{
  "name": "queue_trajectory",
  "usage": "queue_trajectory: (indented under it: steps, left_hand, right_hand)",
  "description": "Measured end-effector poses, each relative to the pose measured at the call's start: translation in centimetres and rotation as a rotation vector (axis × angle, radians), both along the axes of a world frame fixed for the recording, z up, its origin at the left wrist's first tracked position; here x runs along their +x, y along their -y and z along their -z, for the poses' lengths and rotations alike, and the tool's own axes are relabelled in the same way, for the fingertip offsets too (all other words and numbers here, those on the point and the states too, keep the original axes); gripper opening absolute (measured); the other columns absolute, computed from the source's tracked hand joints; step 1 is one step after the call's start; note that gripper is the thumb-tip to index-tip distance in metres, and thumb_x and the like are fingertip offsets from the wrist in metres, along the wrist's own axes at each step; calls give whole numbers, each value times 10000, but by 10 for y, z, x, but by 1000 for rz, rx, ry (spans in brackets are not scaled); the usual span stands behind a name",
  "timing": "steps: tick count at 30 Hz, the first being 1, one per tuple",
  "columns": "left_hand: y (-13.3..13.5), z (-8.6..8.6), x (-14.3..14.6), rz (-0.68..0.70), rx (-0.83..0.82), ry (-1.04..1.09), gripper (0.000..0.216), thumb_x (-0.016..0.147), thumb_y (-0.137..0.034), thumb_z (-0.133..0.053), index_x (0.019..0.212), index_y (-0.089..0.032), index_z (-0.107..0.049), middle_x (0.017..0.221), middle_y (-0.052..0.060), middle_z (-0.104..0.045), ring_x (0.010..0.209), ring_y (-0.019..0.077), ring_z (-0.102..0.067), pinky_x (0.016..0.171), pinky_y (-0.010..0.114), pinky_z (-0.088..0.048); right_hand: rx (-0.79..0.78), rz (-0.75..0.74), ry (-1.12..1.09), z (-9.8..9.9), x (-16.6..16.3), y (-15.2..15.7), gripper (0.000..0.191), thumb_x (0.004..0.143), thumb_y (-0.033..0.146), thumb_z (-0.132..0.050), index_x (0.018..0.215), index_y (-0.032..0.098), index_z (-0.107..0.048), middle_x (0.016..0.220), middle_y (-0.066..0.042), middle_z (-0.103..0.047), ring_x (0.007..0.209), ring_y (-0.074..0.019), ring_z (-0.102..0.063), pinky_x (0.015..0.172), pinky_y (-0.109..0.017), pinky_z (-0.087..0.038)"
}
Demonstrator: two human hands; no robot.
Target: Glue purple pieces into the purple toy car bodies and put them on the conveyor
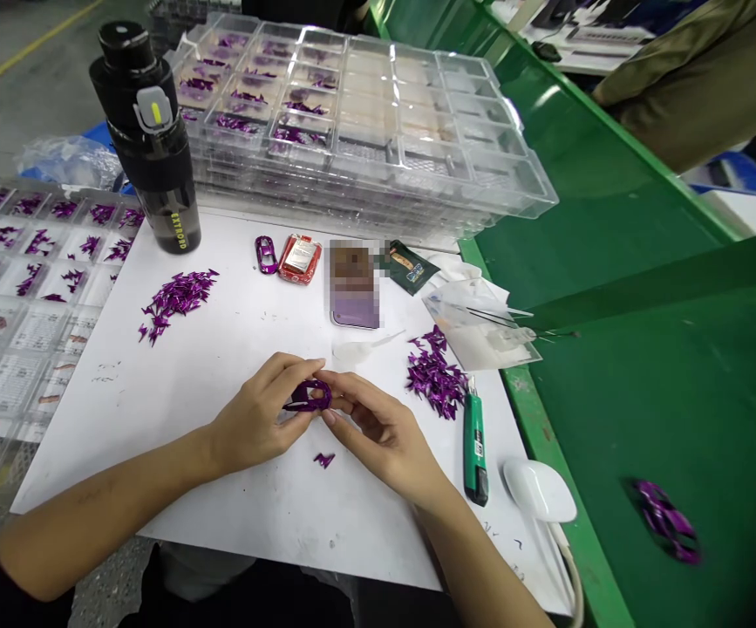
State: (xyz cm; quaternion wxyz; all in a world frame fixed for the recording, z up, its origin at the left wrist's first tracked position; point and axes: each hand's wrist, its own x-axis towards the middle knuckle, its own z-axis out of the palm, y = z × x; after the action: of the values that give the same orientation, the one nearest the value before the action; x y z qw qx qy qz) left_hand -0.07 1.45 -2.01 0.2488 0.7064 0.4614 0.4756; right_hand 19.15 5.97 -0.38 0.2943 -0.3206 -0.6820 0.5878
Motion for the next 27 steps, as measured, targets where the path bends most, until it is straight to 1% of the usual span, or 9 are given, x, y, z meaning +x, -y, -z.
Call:
queue_trajectory:
  steps: [4, 7, 11, 13, 16, 18, 22, 24, 27]
  left_hand:
    - [0, 0, 0, -2, 23, -17, 546, 926, -121, -600, 1429, -261, -443, 1153, 84, -590, 1024, 200, -666, 824, 341, -644]
    - [-1, 0, 0, 8, 67, -62, 578, 931, -95, -568, 1458, -261, -399, 1160, 91, -579, 1052, 207, -658, 873, 362, -639]
    - [-2, 0, 0, 66, 184, -180, 640, 940, -58, -505, 1518, -231, -295, 1137, 106, -589, 1035, 207, -655, 868, 335, -630]
    - [-2, -1, 0, 90, 257, -248, 686, 934, -25, -460, 1549, -204, -218, 1103, 107, -612, 1002, 208, -662, 843, 335, -627]
    - [-3, -6, -3, 96, 368, -394, 698, 946, -35, -442, 1557, -223, -164, 1060, 93, -634, 902, 205, -675, 757, 347, -619]
    - [-3, -10, -5, 109, 433, -475, 640, 956, -65, -465, 1523, -231, -221, 1064, 96, -631, 826, 191, -663, 688, 330, -601]
    - [-1, -16, -6, 151, 533, -521, 498, 935, -65, -518, 1382, -229, -374, 1143, 112, -583, 849, 179, -628, 680, 318, -591]
    - [2, -16, -4, 174, 554, -517, 505, 903, -33, -553, 1331, -258, -407, 1249, 123, -505, 939, 185, -608, 706, 310, -596]
    - [9, -12, 3, 255, 553, -480, 649, 831, 38, -603, 1333, -313, -390, 1428, 128, -333, 1036, 188, -558, 744, 309, -601]
  right_hand:
    - [-25, -13, 23, -5, 0, -1, 380, 926, 336, -662, 1303, 308, -629, 1170, -59, -649, 1059, -192, -668, 973, -379, -589]
    - [-53, 49, 102, -8, -2, -2, 393, 940, 464, -623, 1278, 265, -640, 1043, -65, -698, 966, -198, -686, 892, -370, -607]
    - [-150, 124, 236, -10, -3, -4, 481, 938, 627, -537, 836, 192, -714, 668, -32, -667, 684, -166, -659, 741, -323, -583]
    - [-312, 83, 239, -12, -2, -6, 534, 874, 670, -605, 687, 175, -675, 593, -24, -638, 557, -141, -619, 654, -310, -570]
    - [-626, -20, 143, -17, 2, -8, 517, 777, 667, -718, 767, 150, -720, 690, -57, -695, 604, -164, -678, 624, -314, -590]
    - [-719, -87, 101, -23, 4, -10, 467, 751, 596, -775, 867, 145, -750, 778, -74, -725, 718, -184, -717, 675, -320, -609]
    - [-640, -154, 193, -38, 4, -8, 332, 692, 379, -828, 930, 153, -775, 761, -40, -723, 703, -155, -683, 695, -307, -601]
    - [-629, -170, 234, -44, 3, -2, 274, 698, 356, -803, 870, 146, -775, 741, -30, -706, 672, -143, -652, 692, -310, -592]
    - [-627, -141, 258, -54, 12, 14, 276, 733, 396, -770, 836, 140, -766, 672, -4, -651, 634, -121, -599, 655, -280, -549]
